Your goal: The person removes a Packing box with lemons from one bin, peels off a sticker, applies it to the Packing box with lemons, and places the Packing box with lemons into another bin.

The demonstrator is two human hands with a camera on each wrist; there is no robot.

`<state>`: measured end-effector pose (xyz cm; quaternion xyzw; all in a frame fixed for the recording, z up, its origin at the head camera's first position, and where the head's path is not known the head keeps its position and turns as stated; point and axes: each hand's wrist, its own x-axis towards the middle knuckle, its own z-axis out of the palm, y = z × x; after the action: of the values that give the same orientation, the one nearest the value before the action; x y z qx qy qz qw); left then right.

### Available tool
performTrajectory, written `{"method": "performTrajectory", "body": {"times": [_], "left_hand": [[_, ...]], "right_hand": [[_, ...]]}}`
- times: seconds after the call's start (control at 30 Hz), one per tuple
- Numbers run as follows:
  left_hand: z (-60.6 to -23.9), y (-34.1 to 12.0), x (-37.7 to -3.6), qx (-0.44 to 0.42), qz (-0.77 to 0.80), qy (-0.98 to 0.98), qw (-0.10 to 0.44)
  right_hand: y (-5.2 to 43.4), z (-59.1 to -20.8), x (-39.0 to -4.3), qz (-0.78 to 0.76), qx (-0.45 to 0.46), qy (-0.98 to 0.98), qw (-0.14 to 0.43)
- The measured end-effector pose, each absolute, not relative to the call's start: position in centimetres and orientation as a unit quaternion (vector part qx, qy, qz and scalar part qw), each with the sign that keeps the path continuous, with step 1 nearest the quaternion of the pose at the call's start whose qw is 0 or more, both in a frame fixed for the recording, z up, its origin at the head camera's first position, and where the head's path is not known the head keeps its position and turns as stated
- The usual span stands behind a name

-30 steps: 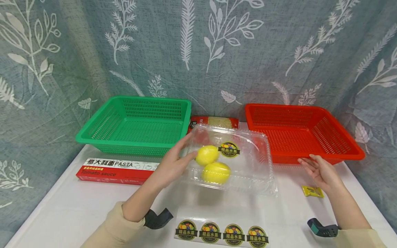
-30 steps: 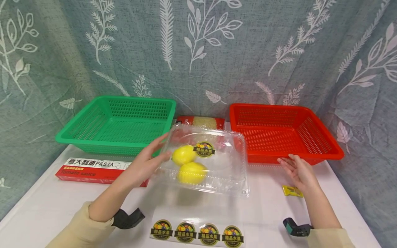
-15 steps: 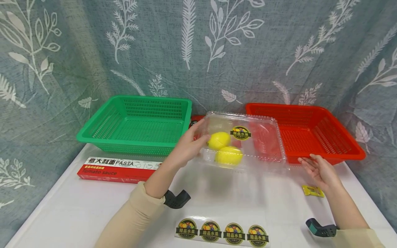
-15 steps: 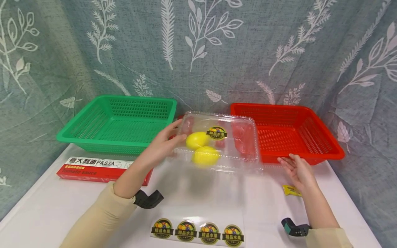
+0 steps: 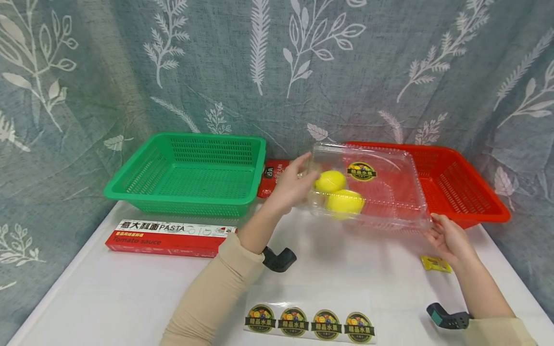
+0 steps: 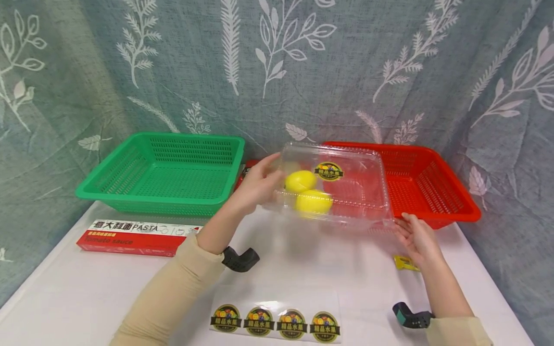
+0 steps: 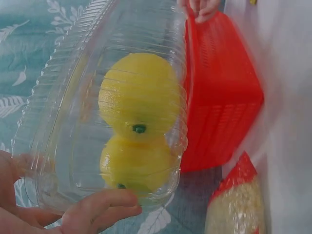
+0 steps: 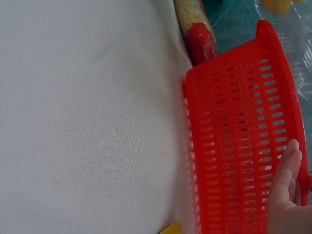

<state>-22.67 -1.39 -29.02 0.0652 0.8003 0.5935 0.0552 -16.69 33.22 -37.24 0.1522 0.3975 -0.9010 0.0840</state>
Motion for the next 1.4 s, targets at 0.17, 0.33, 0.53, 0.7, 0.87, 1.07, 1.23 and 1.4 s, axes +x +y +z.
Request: {"method": "performTrajectory", "body": {"times": [0.17,0.33,0.53,0.7,0.87,1.07,1.23,1.4], "left_hand": [[-28.8,-0.1,-23.2,0.078,0.604,0.791,0.054],[-28.7,1.4,-23.7,0.077,0.619,0.780,0.055],[-28.8,3.3,-24.1,0.077,0.622,0.778,0.047],[-28.9,4.9,-24.5,0.066,0.631,0.771,0.044],[-29.1,6.3,-24.9,0.057,0.637,0.768,0.034],[-29.6,7.7,-25.3,0.043,0.626,0.778,0.015],[-30.0,8.6,-25.6,0.040,0.629,0.776,0.013],[-30.2,9.4,-25.7,0.046,0.627,0.778,0.008]], "right_hand": [[33.1,-37.2,-16.7,-0.897,0.147,0.408,0.081],[33.0,-37.3,-16.7,-0.898,0.132,0.412,0.081],[33.1,-37.3,-16.4,-0.898,0.131,0.412,0.082],[33.0,-37.4,-16.5,-0.895,0.138,0.418,0.078],[33.1,-37.4,-16.5,-0.891,0.142,0.424,0.077],[33.3,-37.5,-16.5,-0.894,0.138,0.419,0.081],[33.2,-37.6,-16.5,-0.888,0.141,0.432,0.078],[33.1,-37.7,-16.5,-0.882,0.143,0.443,0.075]]}}
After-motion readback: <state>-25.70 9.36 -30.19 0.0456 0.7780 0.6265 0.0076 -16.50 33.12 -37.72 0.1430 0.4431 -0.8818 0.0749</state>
